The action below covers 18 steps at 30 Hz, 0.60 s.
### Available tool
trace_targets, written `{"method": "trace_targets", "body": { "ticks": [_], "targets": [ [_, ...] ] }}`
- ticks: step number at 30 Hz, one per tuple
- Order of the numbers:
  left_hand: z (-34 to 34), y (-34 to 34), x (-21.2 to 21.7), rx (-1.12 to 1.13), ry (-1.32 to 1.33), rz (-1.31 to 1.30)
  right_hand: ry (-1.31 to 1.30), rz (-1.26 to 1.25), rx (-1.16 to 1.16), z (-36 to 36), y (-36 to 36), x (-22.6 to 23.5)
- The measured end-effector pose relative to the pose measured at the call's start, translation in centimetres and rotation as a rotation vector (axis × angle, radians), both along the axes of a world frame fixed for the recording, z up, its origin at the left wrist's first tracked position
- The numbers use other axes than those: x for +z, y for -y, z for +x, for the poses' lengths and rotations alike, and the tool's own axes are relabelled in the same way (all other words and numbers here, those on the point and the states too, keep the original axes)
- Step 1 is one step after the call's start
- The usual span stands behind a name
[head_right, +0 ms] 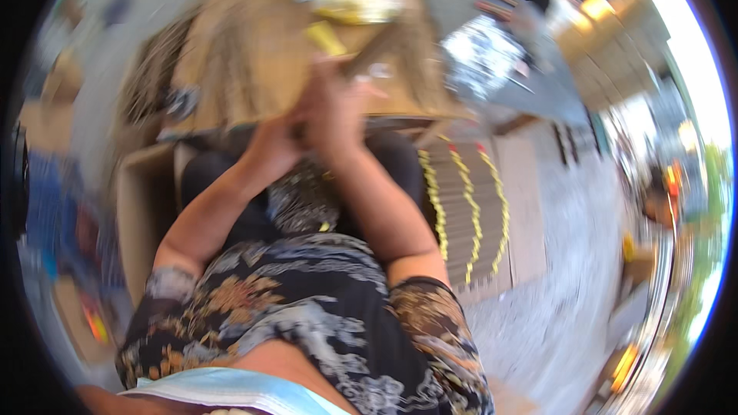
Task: The person gathers thin wooden sticks from a cardboard box, aligns them into bundles, and secures each bundle with yellow tape. The person repeatedly picks up sticks, arranges them, and wraps tape around the bundles while seated at a wooden table.
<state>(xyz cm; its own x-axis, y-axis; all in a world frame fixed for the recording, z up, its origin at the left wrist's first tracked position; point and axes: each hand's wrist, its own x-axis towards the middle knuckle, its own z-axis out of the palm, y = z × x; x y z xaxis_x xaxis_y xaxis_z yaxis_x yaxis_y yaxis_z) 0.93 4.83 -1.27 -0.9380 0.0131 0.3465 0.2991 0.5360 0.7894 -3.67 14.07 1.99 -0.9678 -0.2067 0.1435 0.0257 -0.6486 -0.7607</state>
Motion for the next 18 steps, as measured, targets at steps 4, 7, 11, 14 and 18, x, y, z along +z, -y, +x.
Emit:
{"method": "trace_targets", "body": {
  "ticks": [4, 7, 11, 14, 18],
  "targets": [
    [1.9, 0.8, -1.9, 0.083, 0.087, -0.017, 0.077, -0.047, 0.023, 1.9, 1.3, -0.1],
    [2.0, -2.6, 2.3, 0.134, 0.349, 0.13, -0.026, -0.105, 0.074, 1.5, -0.9, 0.4],
    [-1.5, -3.4, -0.7, 0.034, 0.218, 0.143, -0.003, -0.076, -0.001, -0.7, -2.9, 0.0],
    [-2.2, -3.9, -0.9, 0.03, 0.397, 0.166, 0.013, -0.051, -0.057, -1.4, -3.5, -0.8],
    [-3.2, -3.8, -4.3, -0.009, 0.258, 0.202, -0.009, -0.025, -0.088, -1.7, -3.8, -1.8]
  ]
}}
